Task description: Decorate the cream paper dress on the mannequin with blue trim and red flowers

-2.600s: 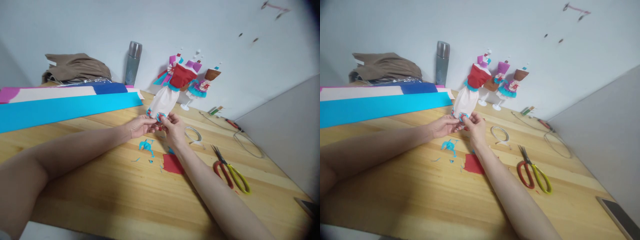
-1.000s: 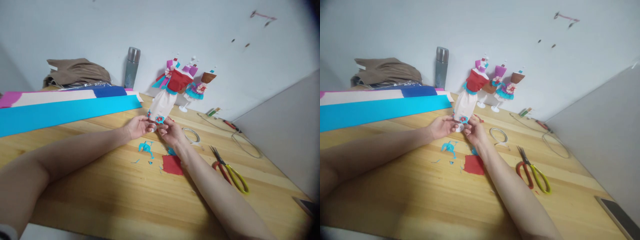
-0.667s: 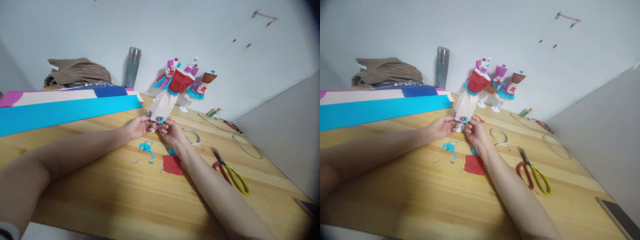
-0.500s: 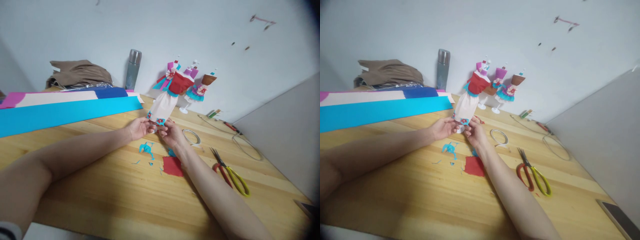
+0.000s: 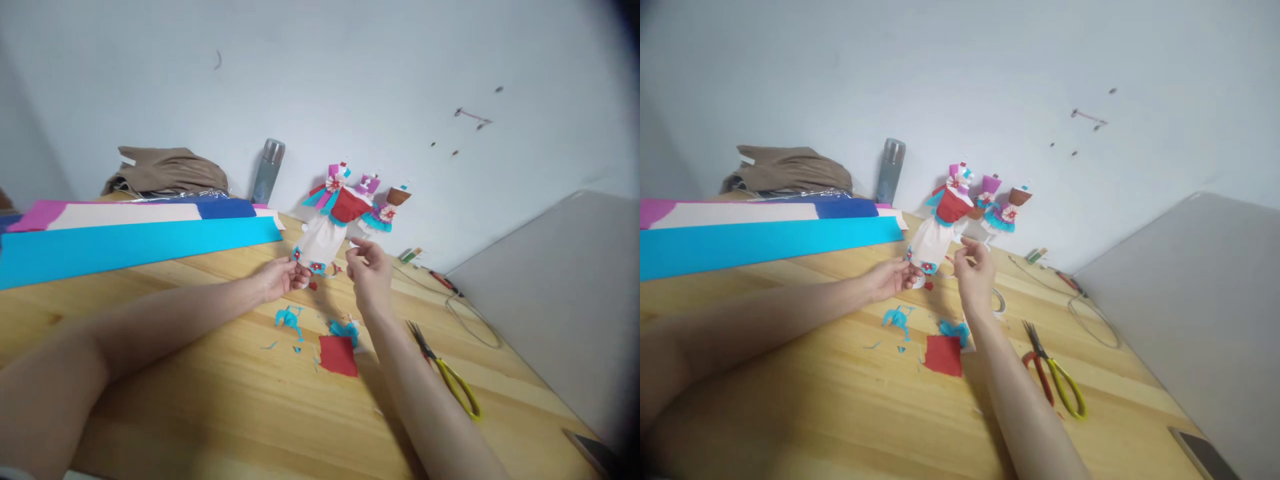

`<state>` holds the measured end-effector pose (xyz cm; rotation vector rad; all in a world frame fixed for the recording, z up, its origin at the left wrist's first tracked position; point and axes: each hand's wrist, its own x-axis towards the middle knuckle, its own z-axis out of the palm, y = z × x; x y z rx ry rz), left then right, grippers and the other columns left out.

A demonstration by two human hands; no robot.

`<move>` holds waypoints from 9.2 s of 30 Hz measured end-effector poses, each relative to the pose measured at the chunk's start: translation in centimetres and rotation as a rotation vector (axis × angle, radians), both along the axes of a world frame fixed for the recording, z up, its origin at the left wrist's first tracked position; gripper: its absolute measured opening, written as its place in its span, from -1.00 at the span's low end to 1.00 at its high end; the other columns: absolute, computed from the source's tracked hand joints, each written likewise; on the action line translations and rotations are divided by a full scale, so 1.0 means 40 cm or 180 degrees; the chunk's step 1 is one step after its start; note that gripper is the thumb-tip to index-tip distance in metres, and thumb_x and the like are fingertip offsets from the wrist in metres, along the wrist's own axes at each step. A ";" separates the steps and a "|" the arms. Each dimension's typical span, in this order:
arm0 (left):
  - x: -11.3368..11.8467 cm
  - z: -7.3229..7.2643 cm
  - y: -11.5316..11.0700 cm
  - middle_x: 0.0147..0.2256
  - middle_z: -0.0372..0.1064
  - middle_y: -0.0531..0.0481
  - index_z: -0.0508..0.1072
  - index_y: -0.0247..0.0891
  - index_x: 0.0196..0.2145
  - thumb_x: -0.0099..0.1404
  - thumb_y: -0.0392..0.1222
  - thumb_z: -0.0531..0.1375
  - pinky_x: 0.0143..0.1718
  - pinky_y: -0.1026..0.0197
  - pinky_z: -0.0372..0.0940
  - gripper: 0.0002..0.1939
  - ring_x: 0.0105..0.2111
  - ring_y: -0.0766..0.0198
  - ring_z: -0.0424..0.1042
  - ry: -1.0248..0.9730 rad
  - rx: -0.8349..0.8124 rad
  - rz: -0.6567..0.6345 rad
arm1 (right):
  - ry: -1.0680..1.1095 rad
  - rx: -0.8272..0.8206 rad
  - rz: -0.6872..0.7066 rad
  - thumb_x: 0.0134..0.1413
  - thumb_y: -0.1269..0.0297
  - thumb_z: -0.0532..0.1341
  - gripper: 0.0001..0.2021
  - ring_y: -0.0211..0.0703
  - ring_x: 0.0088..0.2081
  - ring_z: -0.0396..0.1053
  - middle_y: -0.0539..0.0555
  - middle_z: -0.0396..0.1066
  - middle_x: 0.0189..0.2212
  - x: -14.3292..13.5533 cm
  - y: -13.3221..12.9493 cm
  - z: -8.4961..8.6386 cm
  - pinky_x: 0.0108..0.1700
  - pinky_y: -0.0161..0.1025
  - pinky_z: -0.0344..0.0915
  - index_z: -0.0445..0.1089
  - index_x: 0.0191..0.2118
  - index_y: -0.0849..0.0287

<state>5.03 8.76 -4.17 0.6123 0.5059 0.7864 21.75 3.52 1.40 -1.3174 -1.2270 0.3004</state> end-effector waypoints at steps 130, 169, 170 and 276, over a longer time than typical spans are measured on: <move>0.005 0.010 0.009 -0.55 0.37 0.01 0.33 -0.33 -0.43 0.38 -0.37 0.15 -0.62 0.33 0.14 -0.80 -0.67 0.42 0.31 0.0147 0.0261 0.0893 | -0.1016 0.0216 0.0917 0.04 0.63 0.22 -0.80 -0.42 -0.62 0.22 -0.08 0.38 -0.64 -0.038 0.117 0.363 -0.54 -0.34 0.17 0.50 -0.46 0.22; -0.023 0.038 0.001 -0.51 0.36 -0.02 0.38 -0.29 -0.35 0.47 0.07 0.03 -0.65 0.32 0.02 -0.61 -0.65 0.39 0.21 -0.0196 -0.0146 0.0689 | -0.0931 0.0121 0.0405 0.13 0.46 0.21 -0.87 -0.18 -0.39 0.37 0.02 0.48 -0.47 -0.058 0.128 0.341 -0.23 -0.14 0.36 0.45 -0.38 0.11; -0.023 0.035 0.000 -0.51 0.36 -0.02 0.40 -0.30 -0.33 0.46 0.07 0.07 -0.64 0.32 0.02 -0.62 -0.65 0.40 0.21 -0.0192 -0.0101 0.0673 | -0.0962 0.0113 0.0397 0.14 0.46 0.21 -0.87 -0.18 -0.39 0.37 0.02 0.48 -0.47 -0.059 0.128 0.341 -0.23 -0.15 0.36 0.46 -0.37 0.12; -0.024 0.019 0.023 -0.54 0.36 -0.03 0.42 -0.35 -0.38 0.47 -0.14 0.06 -0.65 0.34 0.13 -0.69 -0.63 0.36 0.32 -0.0115 -0.0198 0.0321 | -0.3529 -0.2029 0.1104 0.20 0.36 0.21 -0.85 -0.18 -0.41 0.36 0.12 0.53 -0.42 -0.194 -0.123 0.033 -0.40 -0.26 0.01 0.51 -0.35 0.20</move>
